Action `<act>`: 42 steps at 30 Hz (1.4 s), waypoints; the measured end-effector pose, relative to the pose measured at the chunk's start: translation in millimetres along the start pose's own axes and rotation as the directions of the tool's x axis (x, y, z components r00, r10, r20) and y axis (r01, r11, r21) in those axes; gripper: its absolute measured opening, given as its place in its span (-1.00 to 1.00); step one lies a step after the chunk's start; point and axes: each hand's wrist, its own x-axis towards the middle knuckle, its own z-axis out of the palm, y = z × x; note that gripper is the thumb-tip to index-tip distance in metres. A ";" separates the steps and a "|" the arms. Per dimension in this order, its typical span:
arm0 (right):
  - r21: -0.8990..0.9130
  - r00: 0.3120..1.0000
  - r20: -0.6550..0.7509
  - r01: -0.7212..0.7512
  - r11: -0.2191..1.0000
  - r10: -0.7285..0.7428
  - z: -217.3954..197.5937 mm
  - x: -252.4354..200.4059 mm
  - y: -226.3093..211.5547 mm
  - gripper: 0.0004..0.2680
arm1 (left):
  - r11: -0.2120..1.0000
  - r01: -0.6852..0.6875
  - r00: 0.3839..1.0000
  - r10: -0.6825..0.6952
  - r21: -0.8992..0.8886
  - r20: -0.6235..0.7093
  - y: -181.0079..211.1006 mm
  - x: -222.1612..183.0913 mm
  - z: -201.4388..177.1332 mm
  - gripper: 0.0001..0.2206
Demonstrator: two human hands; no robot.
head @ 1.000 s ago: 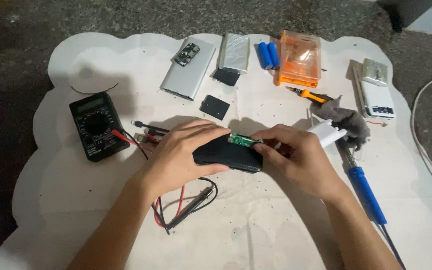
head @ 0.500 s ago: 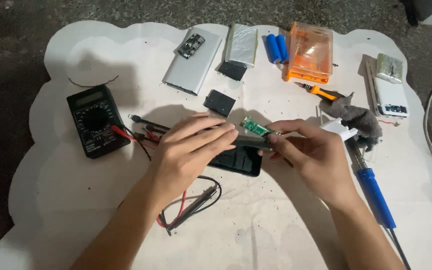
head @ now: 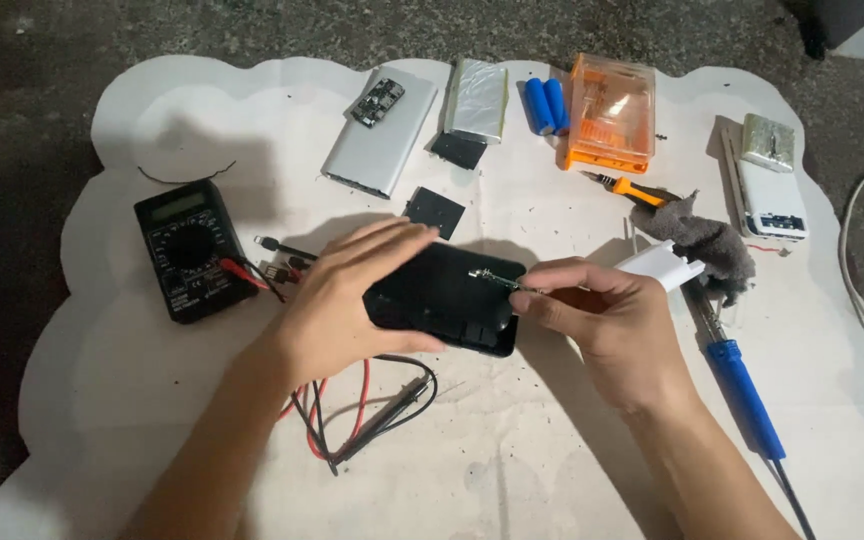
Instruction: Measuring electrical properties of a circuit board using a digital multimeter during an electronics repair task.
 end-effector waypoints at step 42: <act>-0.292 0.888 0.239 0.451 0.843 -0.392 12.2 -6.7 8.1 -0.77 | 0.992 0.092 0.985 -0.103 0.081 0.141 -11.5 -3.5 4.1 -0.20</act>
